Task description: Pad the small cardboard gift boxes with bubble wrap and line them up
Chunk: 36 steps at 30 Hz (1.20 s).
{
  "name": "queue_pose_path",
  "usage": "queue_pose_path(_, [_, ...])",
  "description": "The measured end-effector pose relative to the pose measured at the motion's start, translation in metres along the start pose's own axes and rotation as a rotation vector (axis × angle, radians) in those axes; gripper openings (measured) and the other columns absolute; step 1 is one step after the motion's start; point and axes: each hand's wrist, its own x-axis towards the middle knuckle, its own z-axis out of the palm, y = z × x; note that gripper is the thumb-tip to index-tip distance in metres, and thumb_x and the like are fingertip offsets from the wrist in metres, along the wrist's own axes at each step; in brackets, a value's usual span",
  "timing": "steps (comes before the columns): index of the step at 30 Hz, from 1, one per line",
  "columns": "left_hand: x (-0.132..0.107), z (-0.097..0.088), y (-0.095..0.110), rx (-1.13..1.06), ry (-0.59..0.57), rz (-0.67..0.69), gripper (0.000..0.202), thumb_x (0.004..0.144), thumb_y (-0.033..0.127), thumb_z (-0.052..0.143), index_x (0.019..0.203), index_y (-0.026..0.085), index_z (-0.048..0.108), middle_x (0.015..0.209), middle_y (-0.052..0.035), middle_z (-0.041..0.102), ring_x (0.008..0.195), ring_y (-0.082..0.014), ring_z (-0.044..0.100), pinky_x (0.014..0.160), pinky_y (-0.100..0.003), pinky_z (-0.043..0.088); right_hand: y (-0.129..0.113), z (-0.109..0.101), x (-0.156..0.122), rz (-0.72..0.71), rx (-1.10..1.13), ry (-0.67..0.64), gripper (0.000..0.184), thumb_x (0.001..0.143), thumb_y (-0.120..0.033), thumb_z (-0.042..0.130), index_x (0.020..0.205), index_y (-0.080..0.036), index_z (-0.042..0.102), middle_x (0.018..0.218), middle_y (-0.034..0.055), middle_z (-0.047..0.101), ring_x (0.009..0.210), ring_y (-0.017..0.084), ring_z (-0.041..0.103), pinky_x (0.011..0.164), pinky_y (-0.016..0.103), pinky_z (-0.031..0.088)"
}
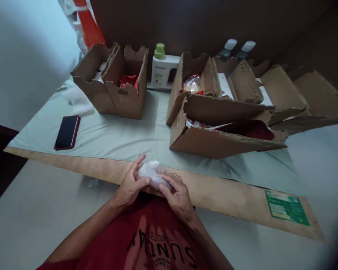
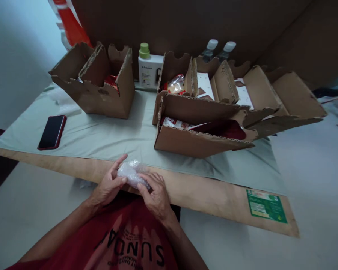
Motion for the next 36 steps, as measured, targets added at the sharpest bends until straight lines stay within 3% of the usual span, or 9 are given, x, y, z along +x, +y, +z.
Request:
queue_pose_path(3, [-0.002,-0.003,-0.005,0.089,-0.008,0.049,0.1,0.067,0.04,0.091,0.153,0.021,0.043,0.11,-0.0045,0.066,0.087,-0.0143,0.064,0.078,-0.022,0.053,0.006,-0.012,-0.001,0.045,-0.001,0.004,0.032,0.092,-0.034,0.066,0.122,-0.027,0.07,0.136,0.0104,0.065,0.127,0.03,0.059,0.107,0.049,0.047])
queue_pose_path(5, [-0.003,-0.005,-0.009,0.14,-0.001,0.051,0.091,0.071,0.041,0.089,0.15,0.022,0.048,0.109,-0.004,0.066,0.085,-0.0142,0.063,0.076,-0.022,0.053,0.009,-0.022,-0.002,0.114,0.075,-0.027,0.058,0.087,-0.043,0.073,0.14,-0.025,0.059,0.152,0.0143,0.052,0.138,0.033,0.052,0.112,0.051,0.044])
queue_pose_path(8, [-0.003,-0.004,-0.013,0.183,-0.009,0.024,0.077,0.076,0.044,0.085,0.143,0.021,0.055,0.106,-0.0048,0.069,0.085,-0.0165,0.064,0.076,-0.025,0.054,0.006,-0.032,-0.003,0.2,0.287,-0.142,0.086,0.081,-0.047,0.08,0.155,-0.021,0.042,0.151,0.0171,0.054,0.13,0.03,0.06,0.106,0.043,0.051])
queue_pose_path(14, [0.002,0.011,-0.007,0.404,-0.064,0.096,0.055,0.077,0.05,0.084,0.121,0.02,0.07,0.094,-0.0052,0.074,0.078,-0.0185,0.067,0.071,-0.027,0.057,-0.014,-0.05,0.008,0.126,0.17,-0.13,0.021,0.089,-0.019,0.068,0.11,-0.022,0.071,0.106,0.0046,0.076,0.098,0.02,0.071,0.09,0.032,0.057])
queue_pose_path(20, [0.025,0.031,0.054,0.635,-0.326,0.606,0.046,0.09,0.048,0.072,0.132,0.03,0.068,0.123,-0.0115,0.073,0.116,-0.0305,0.068,0.101,-0.044,0.055,-0.038,-0.163,0.021,-0.172,-0.154,-0.043,0.028,0.098,-0.02,0.063,0.123,-0.031,0.069,0.114,0.0003,0.076,0.102,0.016,0.073,0.089,0.026,0.059])
queue_pose_path(24, [0.055,0.078,0.121,0.893,-0.456,0.885,0.034,0.091,0.024,0.068,0.124,0.03,0.073,0.12,-0.0091,0.074,0.116,-0.0294,0.067,0.099,-0.045,0.055,-0.051,-0.245,0.034,-0.249,-0.504,0.312,0.03,0.097,-0.03,0.069,0.126,-0.033,0.069,0.118,0.002,0.075,0.103,0.017,0.073,0.093,0.028,0.058])
queue_pose_path(28, [0.096,0.151,0.166,1.151,-0.637,0.839,0.025,0.091,0.025,0.057,0.103,0.023,0.08,0.099,-0.0059,0.078,0.092,-0.0244,0.072,0.084,-0.037,0.056,-0.055,-0.286,0.065,-0.334,-0.731,0.245,0.025,0.099,-0.033,0.064,0.124,-0.033,0.07,0.117,0.0032,0.075,0.103,0.021,0.073,0.093,0.036,0.058])
queue_pose_path(32, [0.142,0.21,0.168,1.426,-0.88,0.469,0.025,0.083,0.017,0.059,0.09,0.024,0.082,0.074,0.0007,0.075,0.067,-0.0178,0.067,0.068,-0.027,0.05,-0.044,-0.294,0.094,-0.457,-0.883,0.068,0.022,0.103,-0.033,0.056,0.12,-0.03,0.07,0.109,0.0027,0.076,0.094,0.021,0.072,0.081,0.039,0.057])
queue_pose_path(36, [0.175,0.23,0.134,1.583,-0.887,0.504,0.009,0.065,0.02,0.081,0.062,0.026,0.075,0.056,0.0022,0.065,0.056,-0.0185,0.06,0.06,-0.028,0.044,-0.032,-0.294,0.106,-0.474,-0.935,0.007,0.023,0.105,-0.036,0.051,0.117,-0.029,0.069,0.107,0.0012,0.076,0.09,0.021,0.07,0.075,0.04,0.055])
